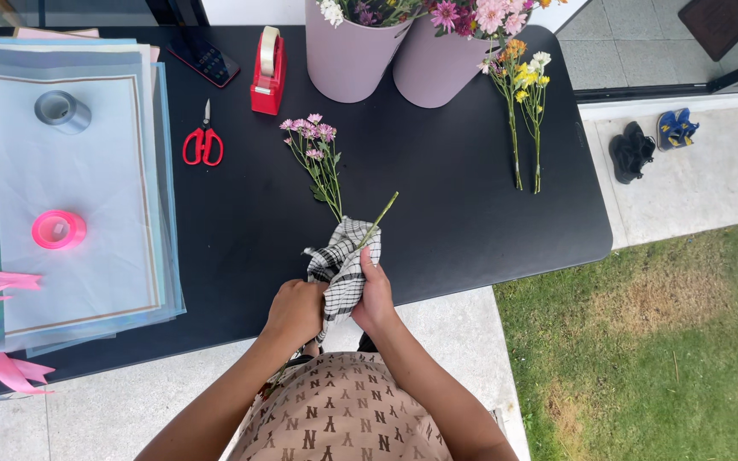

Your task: The person holds a bunch of flowers and wipes the stems with a cloth. They then take flowers from a vase and wrap tape around the base of the stems.

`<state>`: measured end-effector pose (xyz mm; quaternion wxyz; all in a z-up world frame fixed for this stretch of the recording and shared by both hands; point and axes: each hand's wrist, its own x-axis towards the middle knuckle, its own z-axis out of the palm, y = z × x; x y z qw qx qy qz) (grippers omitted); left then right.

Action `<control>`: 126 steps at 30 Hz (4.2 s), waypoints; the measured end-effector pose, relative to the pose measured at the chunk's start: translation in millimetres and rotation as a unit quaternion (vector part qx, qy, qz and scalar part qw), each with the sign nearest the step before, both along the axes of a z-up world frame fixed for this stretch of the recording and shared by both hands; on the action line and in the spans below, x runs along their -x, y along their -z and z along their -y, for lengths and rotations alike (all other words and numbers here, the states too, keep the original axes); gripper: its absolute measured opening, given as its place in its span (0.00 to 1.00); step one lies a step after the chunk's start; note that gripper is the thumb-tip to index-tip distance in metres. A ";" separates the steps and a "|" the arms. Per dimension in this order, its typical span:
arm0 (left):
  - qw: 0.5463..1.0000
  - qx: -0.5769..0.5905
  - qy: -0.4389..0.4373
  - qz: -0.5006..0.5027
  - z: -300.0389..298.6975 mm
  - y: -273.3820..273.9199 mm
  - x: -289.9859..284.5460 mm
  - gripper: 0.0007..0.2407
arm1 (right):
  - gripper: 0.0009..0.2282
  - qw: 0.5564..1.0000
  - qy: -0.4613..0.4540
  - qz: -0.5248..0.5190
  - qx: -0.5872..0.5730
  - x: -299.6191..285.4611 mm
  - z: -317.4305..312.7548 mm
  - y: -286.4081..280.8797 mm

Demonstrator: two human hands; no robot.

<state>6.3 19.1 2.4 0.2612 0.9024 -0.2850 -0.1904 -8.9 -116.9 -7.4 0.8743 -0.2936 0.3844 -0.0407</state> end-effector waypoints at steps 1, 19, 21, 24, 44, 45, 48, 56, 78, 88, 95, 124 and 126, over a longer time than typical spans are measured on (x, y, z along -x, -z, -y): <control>1.000 0.001 0.004 0.012 -0.1 -1.2 -0.6 0.06 | 0.12 1.000 0.000 -0.009 -0.003 2.3 1.4 16.9; 0.993 -0.115 0.010 0.030 47.9 -19.5 -10.7 0.14 | 0.12 0.986 0.159 0.001 -0.045 -39.0 51.2 8.1; 0.991 -0.125 0.010 0.037 50.9 -20.2 -11.9 0.14 | 0.12 0.987 0.147 0.006 -0.063 -40.0 51.4 -8.9; 0.990 -0.131 0.000 0.044 52.3 -20.2 -12.6 0.11 | 0.14 0.985 0.146 0.010 -0.089 -47.7 65.6 -18.9; 0.983 -0.176 -0.013 0.052 60.3 -18.7 -14.5 0.11 | 0.17 0.976 0.157 0.027 -0.150 -71.7 110.0 -20.1; 0.983 -0.178 -0.018 0.048 59.8 -18.5 -14.7 0.11 | 0.18 0.975 0.160 0.022 -0.151 -72.7 113.9 -19.2; 0.982 -0.183 -0.020 0.044 59.8 -21.7 -16.0 0.11 | 0.19 0.975 0.160 0.021 -0.155 -75.3 124.8 -12.9; 0.980 -0.193 -0.015 0.040 60.8 -25.0 -16.5 0.12 | 0.19 0.976 0.146 0.019 -0.159 -79.0 135.1 -4.1; 0.955 -0.292 0.022 0.045 76.6 -48.1 -31.4 0.10 | 0.18 0.804 -0.152 0.068 0.571 -33.7 189.1 -47.6; 0.936 -0.319 0.049 0.139 122.2 -85.8 -41.7 0.08 | 0.17 0.476 -0.454 0.230 0.717 -27.5 148.6 12.9; 0.908 -0.228 -0.011 0.352 125.1 -60.8 -28.4 0.10 | 0.17 0.507 -0.463 0.167 0.708 -31.1 158.5 13.7; 0.813 0.373 -0.444 -0.049 155.1 -30.7 -19.0 0.06 | 0.18 0.844 -0.377 0.255 0.285 -34.1 143.7 7.2; 0.818 0.373 -0.437 -0.040 153.6 -39.7 -23.5 0.05 | 0.18 0.848 -0.370 0.254 0.283 -35.4 142.7 5.9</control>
